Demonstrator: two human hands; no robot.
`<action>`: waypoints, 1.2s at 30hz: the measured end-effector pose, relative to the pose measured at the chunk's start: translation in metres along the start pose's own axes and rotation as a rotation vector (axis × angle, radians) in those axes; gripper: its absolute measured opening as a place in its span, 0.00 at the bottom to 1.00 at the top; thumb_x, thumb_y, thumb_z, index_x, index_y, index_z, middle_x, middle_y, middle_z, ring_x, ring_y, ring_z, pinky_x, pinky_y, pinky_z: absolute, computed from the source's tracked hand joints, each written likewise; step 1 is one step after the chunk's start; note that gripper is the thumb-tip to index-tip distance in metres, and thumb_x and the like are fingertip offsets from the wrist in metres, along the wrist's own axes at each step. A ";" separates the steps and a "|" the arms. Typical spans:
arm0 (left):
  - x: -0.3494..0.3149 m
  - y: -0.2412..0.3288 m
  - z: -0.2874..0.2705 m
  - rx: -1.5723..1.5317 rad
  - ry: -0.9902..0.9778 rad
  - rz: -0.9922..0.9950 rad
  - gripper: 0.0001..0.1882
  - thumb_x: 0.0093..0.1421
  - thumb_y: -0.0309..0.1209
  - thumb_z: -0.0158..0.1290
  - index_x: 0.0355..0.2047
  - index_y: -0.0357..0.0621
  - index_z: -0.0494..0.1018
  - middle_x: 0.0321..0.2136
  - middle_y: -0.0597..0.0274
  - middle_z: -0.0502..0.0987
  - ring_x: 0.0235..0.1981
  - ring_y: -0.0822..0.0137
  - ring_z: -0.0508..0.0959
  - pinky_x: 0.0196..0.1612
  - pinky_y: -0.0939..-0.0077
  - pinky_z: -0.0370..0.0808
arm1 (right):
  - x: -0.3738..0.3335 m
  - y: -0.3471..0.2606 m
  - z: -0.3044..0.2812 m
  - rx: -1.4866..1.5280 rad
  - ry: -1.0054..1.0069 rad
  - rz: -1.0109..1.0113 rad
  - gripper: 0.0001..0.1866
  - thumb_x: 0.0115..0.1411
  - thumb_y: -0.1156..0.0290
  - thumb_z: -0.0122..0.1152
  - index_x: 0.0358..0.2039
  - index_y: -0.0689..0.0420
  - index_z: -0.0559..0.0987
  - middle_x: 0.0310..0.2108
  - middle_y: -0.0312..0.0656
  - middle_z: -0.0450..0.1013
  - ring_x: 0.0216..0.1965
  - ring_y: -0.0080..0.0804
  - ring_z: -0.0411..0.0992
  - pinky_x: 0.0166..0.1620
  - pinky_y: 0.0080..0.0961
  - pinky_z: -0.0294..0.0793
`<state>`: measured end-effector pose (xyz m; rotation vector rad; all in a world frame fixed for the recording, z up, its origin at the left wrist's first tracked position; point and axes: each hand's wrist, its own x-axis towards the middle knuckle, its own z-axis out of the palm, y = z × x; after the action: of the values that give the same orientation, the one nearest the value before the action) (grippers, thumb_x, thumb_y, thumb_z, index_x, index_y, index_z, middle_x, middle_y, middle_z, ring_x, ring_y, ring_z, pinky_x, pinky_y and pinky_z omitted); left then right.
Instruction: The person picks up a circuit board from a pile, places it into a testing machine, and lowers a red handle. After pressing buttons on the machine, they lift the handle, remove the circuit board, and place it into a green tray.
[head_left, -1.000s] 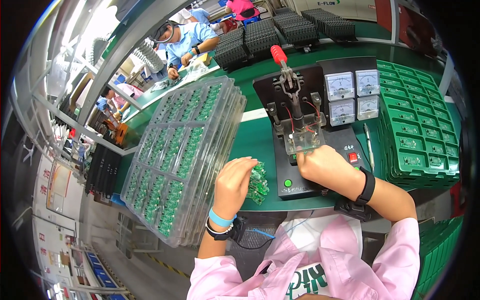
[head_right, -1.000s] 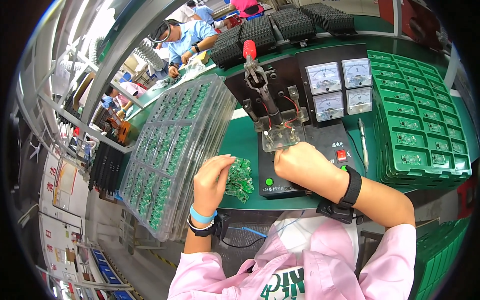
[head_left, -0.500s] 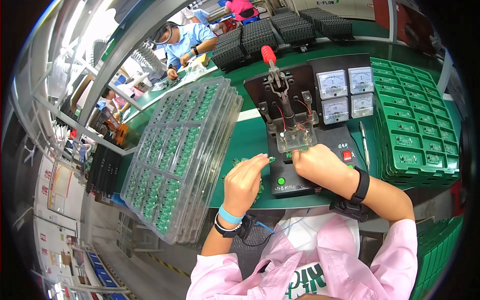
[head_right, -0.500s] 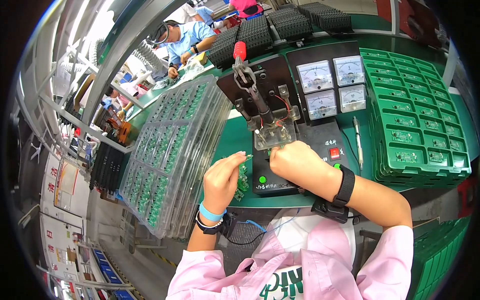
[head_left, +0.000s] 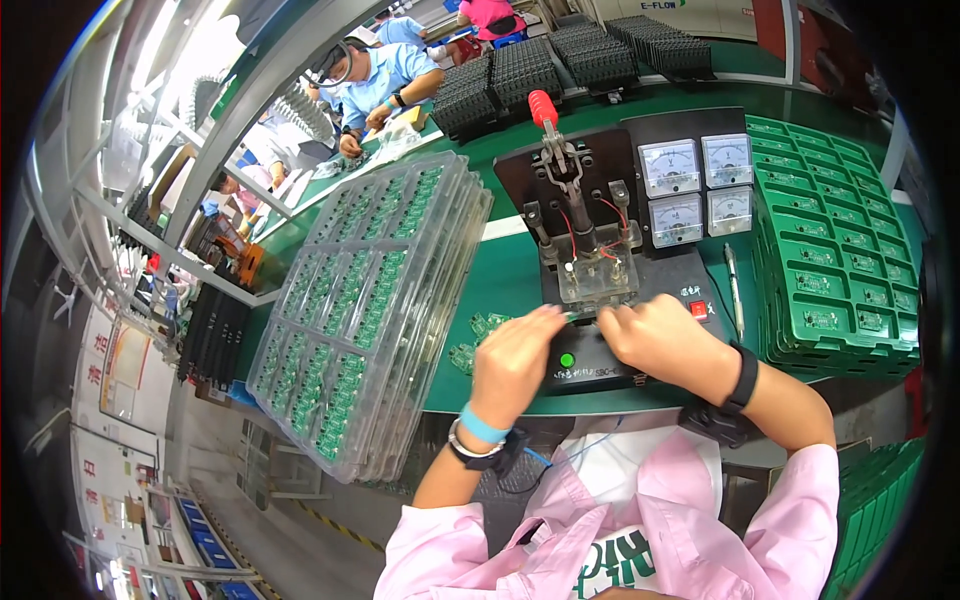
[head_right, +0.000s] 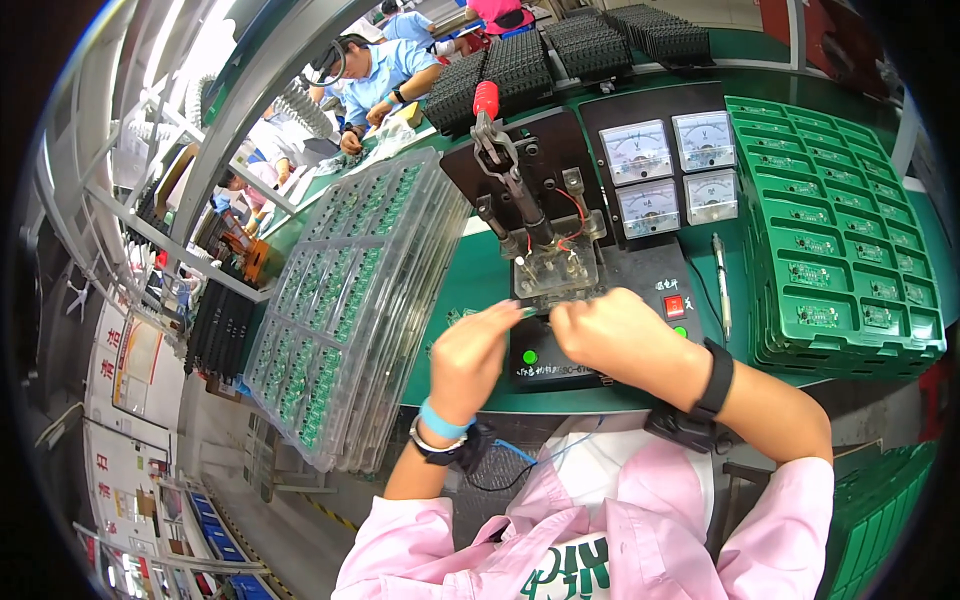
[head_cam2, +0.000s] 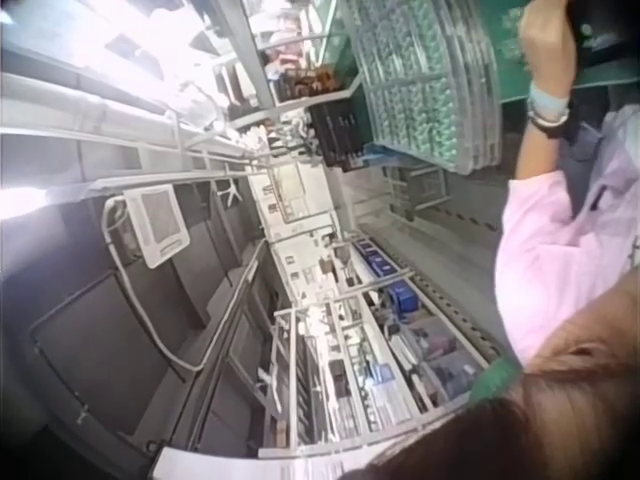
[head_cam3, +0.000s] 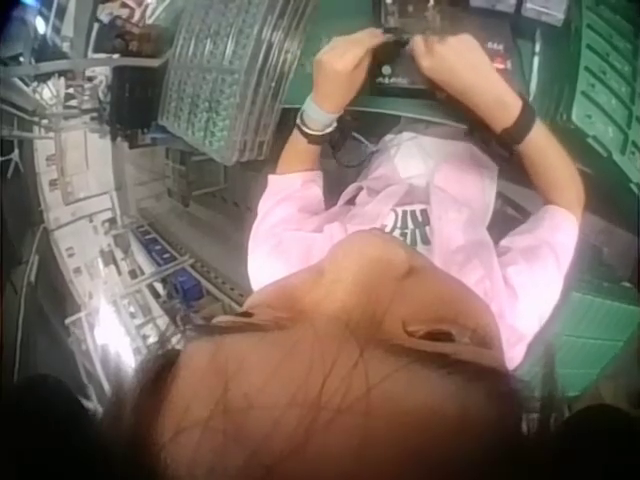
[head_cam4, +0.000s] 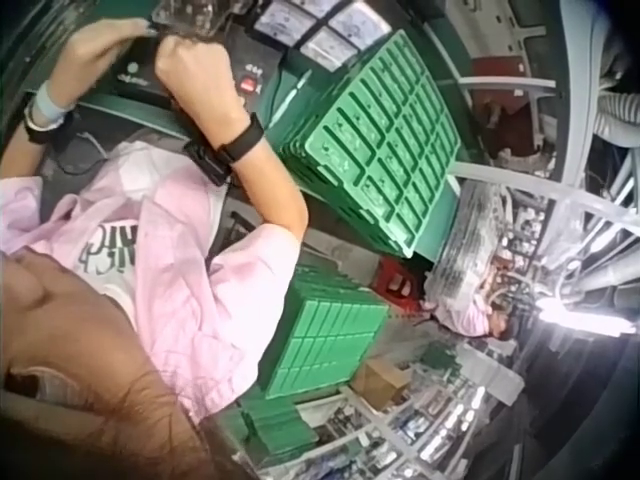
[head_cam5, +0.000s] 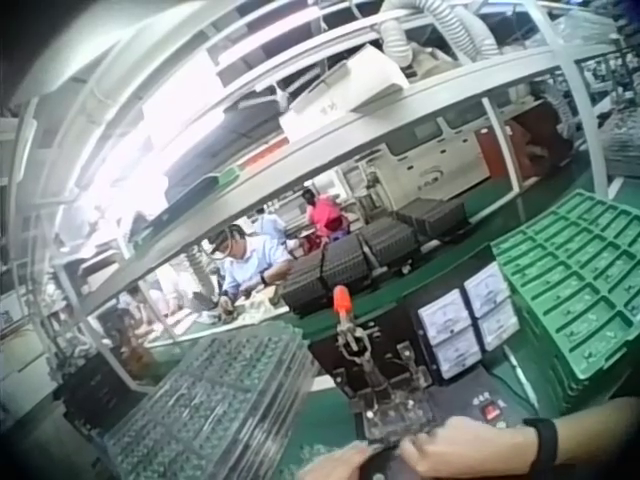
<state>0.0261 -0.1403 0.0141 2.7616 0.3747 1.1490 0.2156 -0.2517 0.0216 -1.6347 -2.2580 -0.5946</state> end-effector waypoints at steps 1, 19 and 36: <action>0.004 0.003 0.013 -0.036 -0.007 0.028 0.15 0.52 0.14 0.53 0.40 0.37 0.77 0.37 0.52 0.82 0.42 0.53 0.82 0.45 0.65 0.79 | -0.007 -0.003 -0.009 0.022 -0.008 0.019 0.04 0.47 0.73 0.59 0.22 0.57 0.72 0.17 0.38 0.71 0.19 0.32 0.75 0.22 0.29 0.73; 0.019 0.026 0.050 -0.031 -0.305 -0.020 0.24 0.60 0.37 0.55 0.52 0.32 0.70 0.50 0.47 0.74 0.55 0.49 0.72 0.57 0.61 0.69 | -0.131 0.063 -0.105 0.204 0.207 0.521 0.12 0.47 0.88 0.57 0.34 0.65 0.74 0.42 0.49 0.72 0.34 0.43 0.76 0.37 0.32 0.75; 0.005 0.033 0.063 0.016 -0.334 -0.049 0.49 0.54 0.64 0.51 0.62 0.33 0.59 0.60 0.48 0.64 0.67 0.51 0.57 0.64 0.52 0.57 | -0.443 0.572 -0.053 -0.584 -0.029 0.871 0.29 0.62 0.73 0.54 0.62 0.65 0.60 0.57 0.55 0.66 0.58 0.45 0.66 0.60 0.32 0.64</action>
<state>0.0796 -0.1724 -0.0197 2.8684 0.4085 0.6568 0.8972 -0.4903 -0.0464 -2.6318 -1.1839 -1.0064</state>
